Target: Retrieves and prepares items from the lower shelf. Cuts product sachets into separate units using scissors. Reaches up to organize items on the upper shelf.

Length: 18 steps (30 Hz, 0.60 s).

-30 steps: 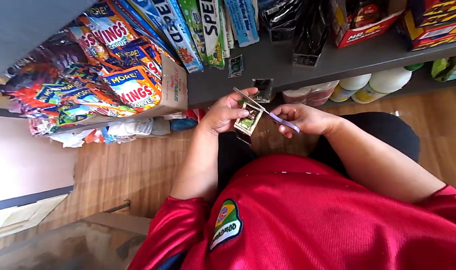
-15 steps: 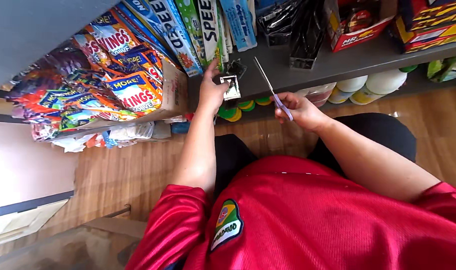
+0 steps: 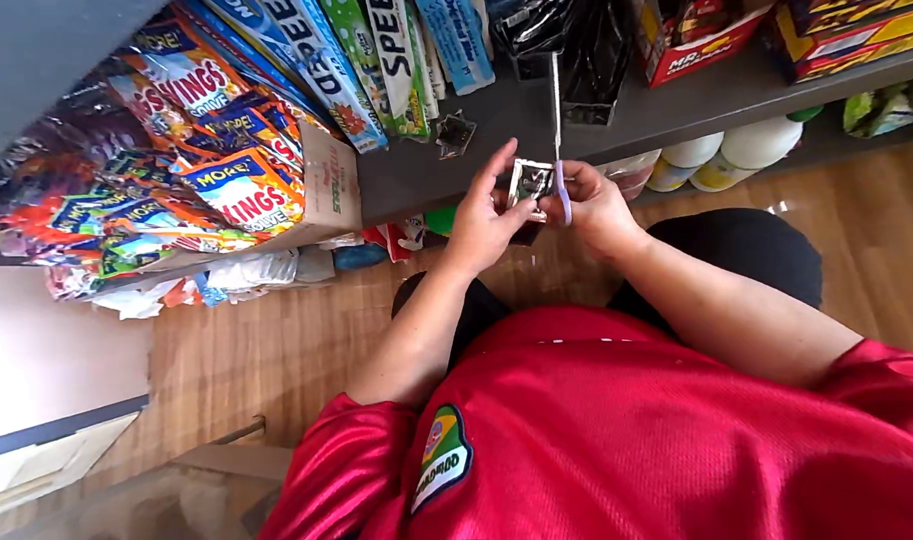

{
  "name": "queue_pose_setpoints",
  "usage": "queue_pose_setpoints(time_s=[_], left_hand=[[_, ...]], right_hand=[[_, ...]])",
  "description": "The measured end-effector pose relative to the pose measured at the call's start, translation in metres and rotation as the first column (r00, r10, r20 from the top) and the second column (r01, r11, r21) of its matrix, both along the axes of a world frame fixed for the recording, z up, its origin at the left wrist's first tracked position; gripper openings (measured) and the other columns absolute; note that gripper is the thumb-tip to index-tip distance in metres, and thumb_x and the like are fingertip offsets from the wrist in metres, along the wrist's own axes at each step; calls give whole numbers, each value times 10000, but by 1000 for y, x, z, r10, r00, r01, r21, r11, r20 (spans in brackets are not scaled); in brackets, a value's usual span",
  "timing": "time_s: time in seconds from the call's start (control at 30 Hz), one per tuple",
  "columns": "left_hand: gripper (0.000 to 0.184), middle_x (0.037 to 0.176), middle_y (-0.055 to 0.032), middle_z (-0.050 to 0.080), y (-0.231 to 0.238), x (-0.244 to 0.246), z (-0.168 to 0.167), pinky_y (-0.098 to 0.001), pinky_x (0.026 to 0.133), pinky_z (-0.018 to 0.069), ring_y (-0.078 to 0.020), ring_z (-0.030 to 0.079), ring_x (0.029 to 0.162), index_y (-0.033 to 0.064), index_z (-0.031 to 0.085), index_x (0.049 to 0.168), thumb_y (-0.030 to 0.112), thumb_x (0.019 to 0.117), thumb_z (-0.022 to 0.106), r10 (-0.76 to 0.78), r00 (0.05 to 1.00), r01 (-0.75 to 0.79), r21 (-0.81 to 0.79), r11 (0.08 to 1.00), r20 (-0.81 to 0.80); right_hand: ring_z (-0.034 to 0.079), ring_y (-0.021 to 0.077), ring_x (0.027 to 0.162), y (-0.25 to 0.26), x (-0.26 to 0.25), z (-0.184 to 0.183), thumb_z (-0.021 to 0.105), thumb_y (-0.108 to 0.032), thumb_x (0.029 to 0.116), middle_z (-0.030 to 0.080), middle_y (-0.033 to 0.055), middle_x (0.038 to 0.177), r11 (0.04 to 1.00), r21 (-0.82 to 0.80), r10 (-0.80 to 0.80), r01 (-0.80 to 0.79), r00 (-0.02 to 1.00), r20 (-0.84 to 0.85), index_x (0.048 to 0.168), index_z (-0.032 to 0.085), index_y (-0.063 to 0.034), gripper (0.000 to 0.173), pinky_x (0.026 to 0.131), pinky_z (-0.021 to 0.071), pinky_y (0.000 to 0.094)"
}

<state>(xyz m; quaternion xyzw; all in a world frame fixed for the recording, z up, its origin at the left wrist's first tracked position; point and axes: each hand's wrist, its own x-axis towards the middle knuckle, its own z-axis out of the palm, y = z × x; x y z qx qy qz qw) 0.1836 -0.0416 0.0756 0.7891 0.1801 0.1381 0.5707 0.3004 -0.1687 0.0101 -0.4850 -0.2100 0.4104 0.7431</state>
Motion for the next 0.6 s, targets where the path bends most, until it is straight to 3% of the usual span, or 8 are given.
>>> queue_pose_setpoints(time_s=[0.07,0.13,0.2,0.3,0.4,0.6], left_hand=[[722,1479,-177,498,-5,-2,-6,-345,979,574,-188,642,1189,5,381,1543,-83,889,673,-48,999,49,-38,998,10],[506,1349,-163,600,-6,-6,-10,-314,967,561,-163,644,1150,-9,592,1381,-90,888,669,-28,1000,28,15,999,-6],[389,1277,-142,644,1,-8,-5,-292,935,562,-137,654,1087,-7,667,1286,-65,901,665,13,1000,-11,87,996,-27],[505,1322,-121,632,23,-10,18,-310,832,602,-122,691,963,13,561,1408,-70,916,641,159,985,-157,39,987,-69],[625,1457,-114,547,48,-20,36,-320,951,565,-146,643,1154,19,475,1487,-103,892,624,233,972,-233,-14,972,-2],[646,1459,-118,534,61,-37,50,-291,948,551,-129,628,1157,13,456,1496,-115,879,603,231,972,-233,-73,970,-38]], right_hand=[[693,80,763,1,4,0,693,31,863,721,2,922,997,28,-72,73,997,-38,1297,505,-32,476,720,603,266],[692,85,738,1,7,1,681,31,868,715,-2,904,994,44,-95,98,994,-53,1293,488,-37,471,704,604,266],[689,89,723,0,10,2,681,7,883,709,-4,895,997,41,-58,60,997,-61,1307,487,-40,468,691,608,269],[658,83,763,-3,18,2,671,-130,900,648,-20,934,991,-7,137,-137,990,-18,1356,476,-47,503,719,596,271],[641,64,793,-8,25,4,673,-236,885,643,-30,938,925,-63,379,-376,923,65,1334,507,-65,509,738,570,253],[618,62,799,-16,29,13,650,-198,890,642,4,953,741,-191,670,-644,728,145,1321,543,-42,470,739,545,244]])
